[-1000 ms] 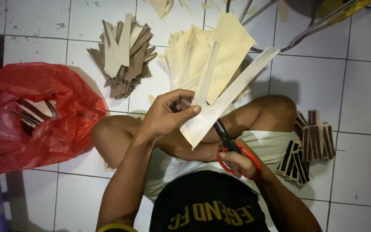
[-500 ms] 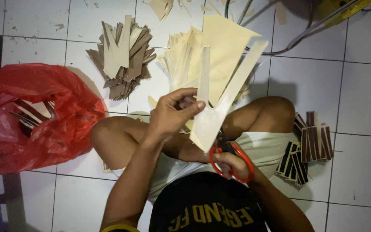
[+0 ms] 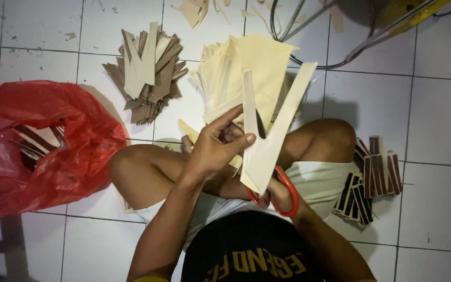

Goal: The person sits on the floor and uses scissors to cut a stack of beige rectangular material into smaller pieces. The person repeatedly picks up the stack, cuts along the edges, and places the cut pieces into a pile on the floor.

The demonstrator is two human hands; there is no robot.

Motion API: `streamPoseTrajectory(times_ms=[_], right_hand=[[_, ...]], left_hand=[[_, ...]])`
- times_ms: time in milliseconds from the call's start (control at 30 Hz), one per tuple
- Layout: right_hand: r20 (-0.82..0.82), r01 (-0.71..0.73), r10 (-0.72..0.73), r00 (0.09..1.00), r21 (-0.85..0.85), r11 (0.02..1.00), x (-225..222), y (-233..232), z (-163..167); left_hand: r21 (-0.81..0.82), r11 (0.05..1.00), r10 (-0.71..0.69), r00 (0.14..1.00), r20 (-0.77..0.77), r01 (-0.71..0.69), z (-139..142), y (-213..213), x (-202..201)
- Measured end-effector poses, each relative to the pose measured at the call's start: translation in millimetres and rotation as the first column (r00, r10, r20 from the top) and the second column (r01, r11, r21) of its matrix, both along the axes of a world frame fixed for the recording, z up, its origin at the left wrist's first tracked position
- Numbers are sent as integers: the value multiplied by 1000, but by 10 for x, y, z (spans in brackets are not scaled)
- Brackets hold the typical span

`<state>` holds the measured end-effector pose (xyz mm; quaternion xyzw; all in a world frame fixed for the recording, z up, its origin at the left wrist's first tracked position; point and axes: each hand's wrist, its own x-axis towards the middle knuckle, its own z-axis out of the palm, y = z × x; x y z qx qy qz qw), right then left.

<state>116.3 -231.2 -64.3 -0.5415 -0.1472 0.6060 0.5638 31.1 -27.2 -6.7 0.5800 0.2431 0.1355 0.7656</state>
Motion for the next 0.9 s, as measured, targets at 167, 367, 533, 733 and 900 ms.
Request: streamPoseTrajectory(times_ms=[167, 367, 533, 733, 900], right_hand=[[-80, -30, 32, 996, 32, 999, 81, 89, 107], [21, -26, 27, 999, -48, 998, -12, -41, 53], [154, -29, 0, 988, 189, 982, 16, -34, -109], [148, -1, -27, 989, 190, 982, 72, 8, -170], [78, -23, 27, 997, -49, 999, -17, -104, -259]], left_hand=[[88, 994, -66, 997, -47, 70, 43, -2, -45], [-170, 969, 166, 982, -89, -179, -16, 81, 26], [5, 1000, 31, 999, -17, -31, -49, 50, 20], [-9, 1000, 28, 1000, -10, -28, -31, 14, 25], [-130, 975, 189, 980, 59, -180, -58, 71, 70]])
